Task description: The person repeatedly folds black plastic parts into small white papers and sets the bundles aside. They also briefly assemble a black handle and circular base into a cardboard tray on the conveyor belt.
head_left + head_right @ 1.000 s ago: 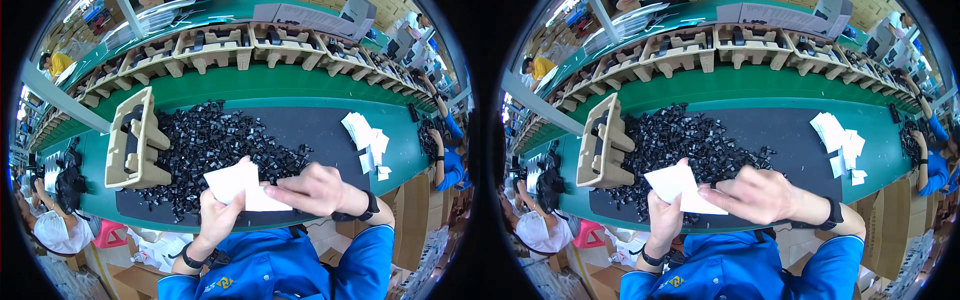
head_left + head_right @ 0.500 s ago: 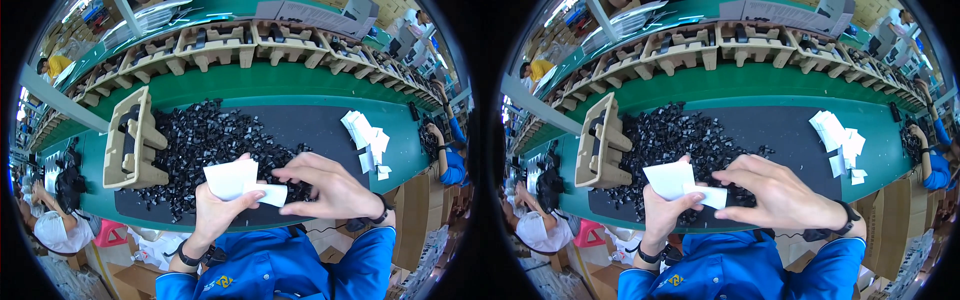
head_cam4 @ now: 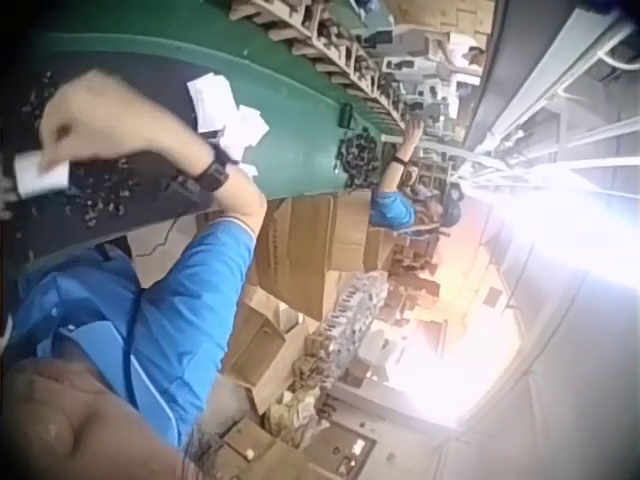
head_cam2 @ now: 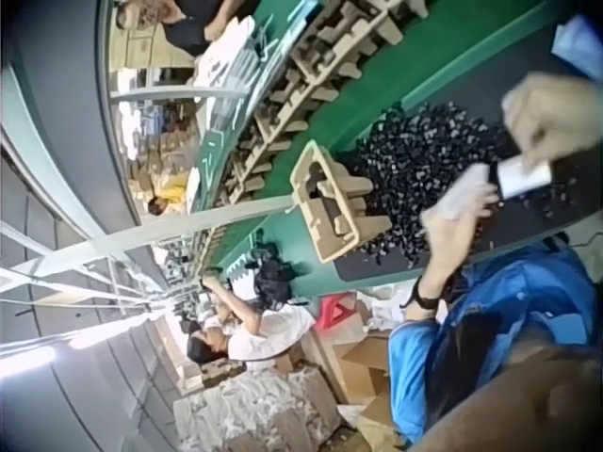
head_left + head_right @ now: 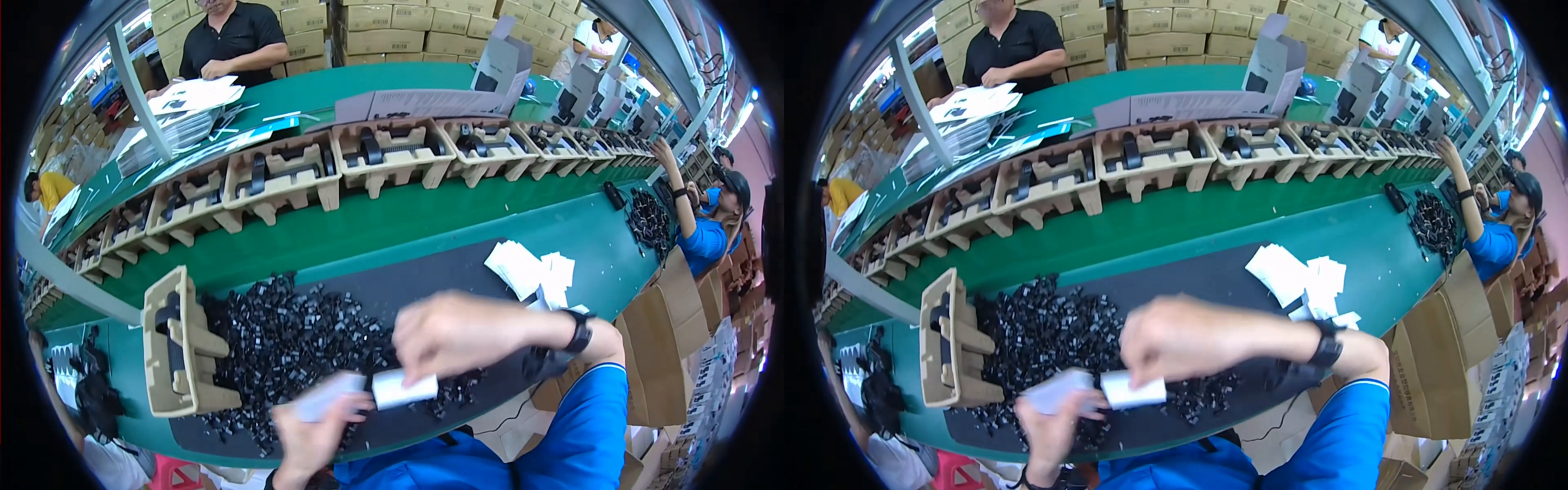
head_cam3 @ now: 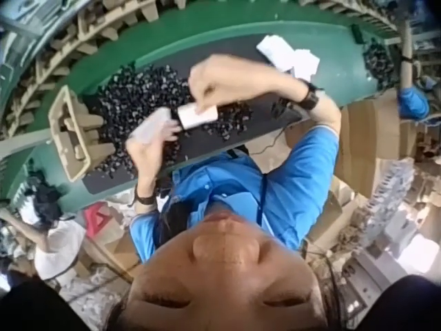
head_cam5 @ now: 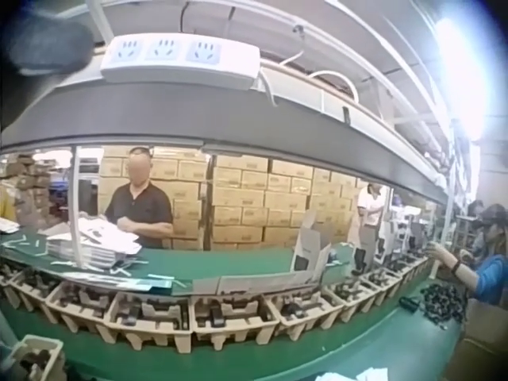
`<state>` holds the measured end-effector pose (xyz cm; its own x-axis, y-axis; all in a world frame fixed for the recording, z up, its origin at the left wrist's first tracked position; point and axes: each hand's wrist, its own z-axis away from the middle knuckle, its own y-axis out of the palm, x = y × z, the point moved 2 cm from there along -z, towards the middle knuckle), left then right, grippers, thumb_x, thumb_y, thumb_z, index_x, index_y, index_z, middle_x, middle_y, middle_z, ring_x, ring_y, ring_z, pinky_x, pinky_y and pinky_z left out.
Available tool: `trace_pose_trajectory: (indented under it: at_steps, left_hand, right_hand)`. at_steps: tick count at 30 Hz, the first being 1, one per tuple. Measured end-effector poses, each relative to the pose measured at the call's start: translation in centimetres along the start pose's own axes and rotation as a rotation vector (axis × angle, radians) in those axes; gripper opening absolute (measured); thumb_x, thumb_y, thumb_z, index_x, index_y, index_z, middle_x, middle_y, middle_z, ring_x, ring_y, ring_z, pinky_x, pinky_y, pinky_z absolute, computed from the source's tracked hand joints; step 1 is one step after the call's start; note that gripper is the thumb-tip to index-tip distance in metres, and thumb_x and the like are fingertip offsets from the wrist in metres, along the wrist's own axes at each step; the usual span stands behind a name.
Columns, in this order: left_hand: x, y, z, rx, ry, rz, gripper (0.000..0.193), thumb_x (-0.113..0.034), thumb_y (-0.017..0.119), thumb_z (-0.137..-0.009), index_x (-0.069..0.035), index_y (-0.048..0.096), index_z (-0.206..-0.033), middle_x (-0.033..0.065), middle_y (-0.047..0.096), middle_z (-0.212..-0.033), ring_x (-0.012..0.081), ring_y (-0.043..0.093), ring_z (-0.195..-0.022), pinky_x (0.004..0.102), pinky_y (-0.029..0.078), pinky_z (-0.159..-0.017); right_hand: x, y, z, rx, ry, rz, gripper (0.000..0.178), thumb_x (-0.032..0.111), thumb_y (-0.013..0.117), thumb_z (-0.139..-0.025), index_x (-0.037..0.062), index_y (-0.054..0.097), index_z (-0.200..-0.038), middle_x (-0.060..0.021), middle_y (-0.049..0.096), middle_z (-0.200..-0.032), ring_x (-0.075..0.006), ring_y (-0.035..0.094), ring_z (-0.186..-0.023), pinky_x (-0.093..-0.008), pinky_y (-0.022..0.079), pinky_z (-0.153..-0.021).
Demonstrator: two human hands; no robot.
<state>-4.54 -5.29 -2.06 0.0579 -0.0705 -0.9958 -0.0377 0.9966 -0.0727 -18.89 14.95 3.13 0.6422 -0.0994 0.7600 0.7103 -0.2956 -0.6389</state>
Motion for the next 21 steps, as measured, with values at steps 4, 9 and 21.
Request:
trace_pose_trajectory:
  at_steps: [4, 9, 21]
  left_hand:
    - [2.5, -5.5, 0.5, -0.592, -0.100, 0.148, 0.030, -0.014, 0.057, -0.090, 0.011, 0.053, -0.107, 0.0204, 0.065, -0.079, 0.0269, 0.067, -0.061, 0.0326, 0.057, -0.046]
    - [1.1, -4.2, 0.1, -0.364, -0.128, 0.017, 0.037, -0.018, 0.055, -0.091, 0.008, 0.049, -0.117, 0.0201, 0.064, -0.089, 0.0282, 0.067, -0.070, 0.0377, 0.058, -0.056]
    - [0.3, -5.8, 0.1, -0.388, -0.168, -0.035, 0.026, -0.008, 0.053, -0.093, 0.013, 0.056, -0.109, 0.0189, 0.066, -0.093, 0.0229, 0.067, -0.072, 0.0300, 0.057, -0.061]
  right_hand:
    - [-10.5, -14.2, 0.2, -0.802, 0.474, 0.464, 0.015, 0.020, 0.067, -0.081, 0.0059, 0.067, -0.076, -0.0079, 0.067, -0.075, -0.0163, 0.063, -0.061, -0.0330, 0.048, -0.054]
    - [-22.8, -18.0, -2.1, -0.843, 0.634, 1.079, 0.021, 0.030, 0.070, -0.073, 0.0093, 0.069, -0.076, -0.0144, 0.066, -0.074, -0.0313, 0.065, -0.067, -0.0394, 0.051, -0.059]
    - [-27.5, -17.4, -4.7, -0.594, 1.066, 1.159, 0.018, 0.025, 0.065, -0.074, 0.0103, 0.069, -0.083, -0.0078, 0.068, -0.078, -0.0259, 0.068, -0.077, -0.0353, 0.053, -0.064]
